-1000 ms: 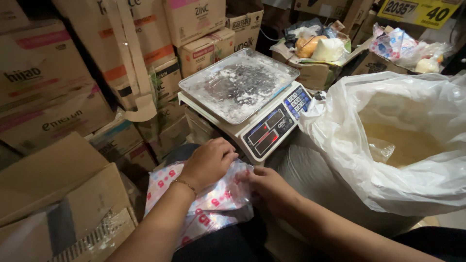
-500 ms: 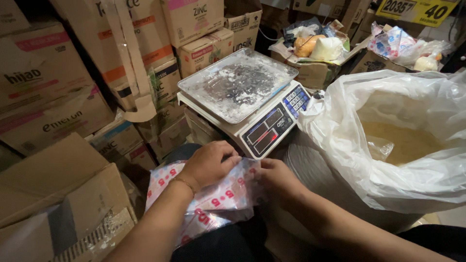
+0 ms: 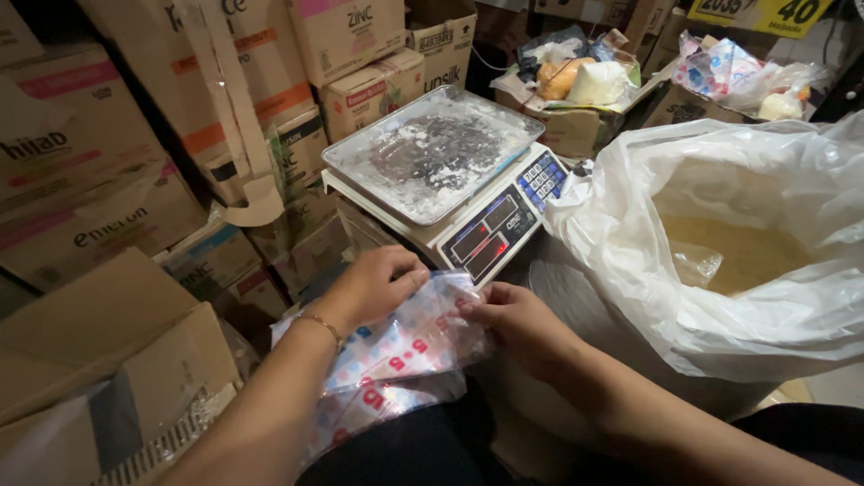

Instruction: The person scoops a white powder from a large sack into small plastic bags using a blue scoop, weighs each bag on a digital scale, and ties the bags closed. The process is repeated for multiple bags.

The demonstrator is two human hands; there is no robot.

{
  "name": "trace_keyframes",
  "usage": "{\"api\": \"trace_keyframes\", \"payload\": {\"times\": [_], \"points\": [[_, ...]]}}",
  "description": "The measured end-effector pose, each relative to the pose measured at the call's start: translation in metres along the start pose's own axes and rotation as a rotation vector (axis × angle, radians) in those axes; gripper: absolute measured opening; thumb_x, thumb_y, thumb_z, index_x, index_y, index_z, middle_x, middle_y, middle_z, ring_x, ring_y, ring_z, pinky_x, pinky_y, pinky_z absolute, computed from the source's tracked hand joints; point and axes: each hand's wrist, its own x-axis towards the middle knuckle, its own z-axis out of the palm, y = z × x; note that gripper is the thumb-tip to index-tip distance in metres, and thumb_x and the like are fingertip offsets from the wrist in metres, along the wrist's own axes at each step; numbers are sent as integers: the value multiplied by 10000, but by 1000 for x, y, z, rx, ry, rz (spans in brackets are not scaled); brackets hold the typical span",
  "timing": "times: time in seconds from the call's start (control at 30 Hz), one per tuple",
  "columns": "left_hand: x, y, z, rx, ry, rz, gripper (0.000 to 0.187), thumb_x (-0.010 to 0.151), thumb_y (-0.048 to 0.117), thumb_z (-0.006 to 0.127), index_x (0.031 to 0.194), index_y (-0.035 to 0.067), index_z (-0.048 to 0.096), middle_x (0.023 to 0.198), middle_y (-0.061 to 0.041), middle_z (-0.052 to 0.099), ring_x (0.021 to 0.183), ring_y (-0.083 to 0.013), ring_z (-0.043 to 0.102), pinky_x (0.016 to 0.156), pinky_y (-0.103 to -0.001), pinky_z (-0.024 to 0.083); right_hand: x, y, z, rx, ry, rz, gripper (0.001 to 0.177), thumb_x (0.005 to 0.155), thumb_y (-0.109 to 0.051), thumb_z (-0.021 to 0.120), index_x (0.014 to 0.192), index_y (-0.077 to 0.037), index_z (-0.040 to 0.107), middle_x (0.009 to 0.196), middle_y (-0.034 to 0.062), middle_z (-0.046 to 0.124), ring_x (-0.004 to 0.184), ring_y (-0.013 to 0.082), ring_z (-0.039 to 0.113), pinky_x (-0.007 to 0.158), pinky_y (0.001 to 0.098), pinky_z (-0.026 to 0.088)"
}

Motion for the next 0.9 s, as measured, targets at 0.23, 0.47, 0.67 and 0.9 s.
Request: {"api": "trace_keyframes", "payload": {"times": [0.23, 0.47, 0.67, 0.9], "points": [[18, 25, -3, -72, -241, -255, 299, 879, 406, 714, 920, 110, 725, 766, -62, 710, 681, -163, 634, 639, -346, 498, 8, 4, 5, 13, 5, -35, 214, 933, -194, 690, 1026, -10, 747, 827, 34, 705, 665, 100, 595, 580, 245, 460], [21, 12, 12, -244, -311, -109, 264, 864, 304, 762, 930, 51, 728, 797, -31, 714, 719, -91, 617, 650, -288, 516, 9, 6, -8, -68, 111, 33, 212, 908, -237, 720, 965, -34, 742, 770, 20, 664, 631, 115, 550, 559, 277, 433], [16, -4, 17, -278, -321, -214, 184, 893, 218, 714, 954, 45, 724, 806, -8, 705, 729, -92, 608, 660, -287, 502, 5, 4, -21, 163, -32, 93, 206, 909, -244, 762, 909, -59, 671, 746, 2, 595, 628, 123, 528, 564, 292, 441], [15, -12, 26, -570, -272, -172, 181, 889, 88, 691, 1064, 50, 665, 966, -2, 709, 897, -62, 638, 785, -232, 535, 0, -2, -23, 231, -51, 123, 126, 850, -98, 663, 975, -88, 654, 816, 8, 643, 638, 133, 566, 572, 277, 465]]}}
